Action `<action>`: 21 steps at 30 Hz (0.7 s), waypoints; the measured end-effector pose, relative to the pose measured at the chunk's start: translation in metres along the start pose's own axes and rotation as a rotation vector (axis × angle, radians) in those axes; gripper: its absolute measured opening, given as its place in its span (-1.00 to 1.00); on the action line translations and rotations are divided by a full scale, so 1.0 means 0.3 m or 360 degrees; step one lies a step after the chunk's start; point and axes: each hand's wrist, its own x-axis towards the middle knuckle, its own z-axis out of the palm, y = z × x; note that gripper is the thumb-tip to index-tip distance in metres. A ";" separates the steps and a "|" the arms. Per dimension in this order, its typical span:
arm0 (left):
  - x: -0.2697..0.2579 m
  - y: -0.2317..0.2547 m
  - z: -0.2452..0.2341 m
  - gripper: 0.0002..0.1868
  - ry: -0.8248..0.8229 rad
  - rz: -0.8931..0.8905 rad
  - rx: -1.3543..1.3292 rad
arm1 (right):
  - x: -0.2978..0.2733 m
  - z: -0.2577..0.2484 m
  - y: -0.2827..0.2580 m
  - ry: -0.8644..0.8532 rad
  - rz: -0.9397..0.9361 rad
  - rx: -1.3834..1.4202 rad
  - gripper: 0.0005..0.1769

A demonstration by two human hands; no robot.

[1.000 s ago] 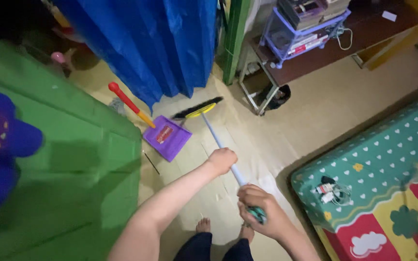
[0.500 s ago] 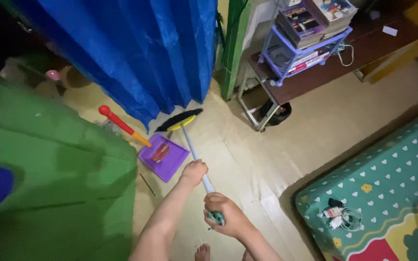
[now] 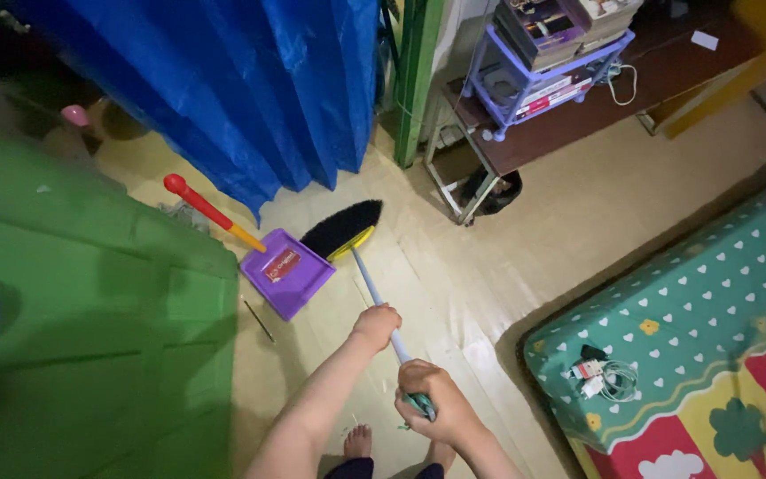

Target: Sweep the bedroom floor using a broom.

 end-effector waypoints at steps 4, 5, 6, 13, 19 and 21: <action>-0.041 0.111 -0.031 -0.74 -0.0055 0.0045 0.0019 | -0.048 -0.033 -0.074 -0.0095 0.0292 0.0005 -0.86; -0.054 0.133 -0.033 -0.74 -0.0050 0.0041 0.0018 | -0.070 -0.038 -0.080 -0.0100 0.0288 0.0002 -0.86; -0.069 0.157 -0.035 -0.76 -0.0057 0.0026 -0.0043 | -0.092 -0.043 -0.090 -0.0091 0.0239 -0.0032 -0.83; -0.143 0.316 -0.004 -0.74 -0.0105 0.0065 -0.0098 | -0.217 -0.092 -0.157 -0.0264 0.0081 -0.0103 -0.77; -0.199 0.448 0.025 -0.59 -0.0165 0.0057 -0.0278 | -0.332 -0.131 -0.238 -0.0283 0.0070 -0.0192 -0.88; -0.185 0.458 0.122 -0.55 0.0017 0.0182 -0.0349 | -0.382 -0.153 -0.243 -0.0288 0.0110 -0.0192 -0.86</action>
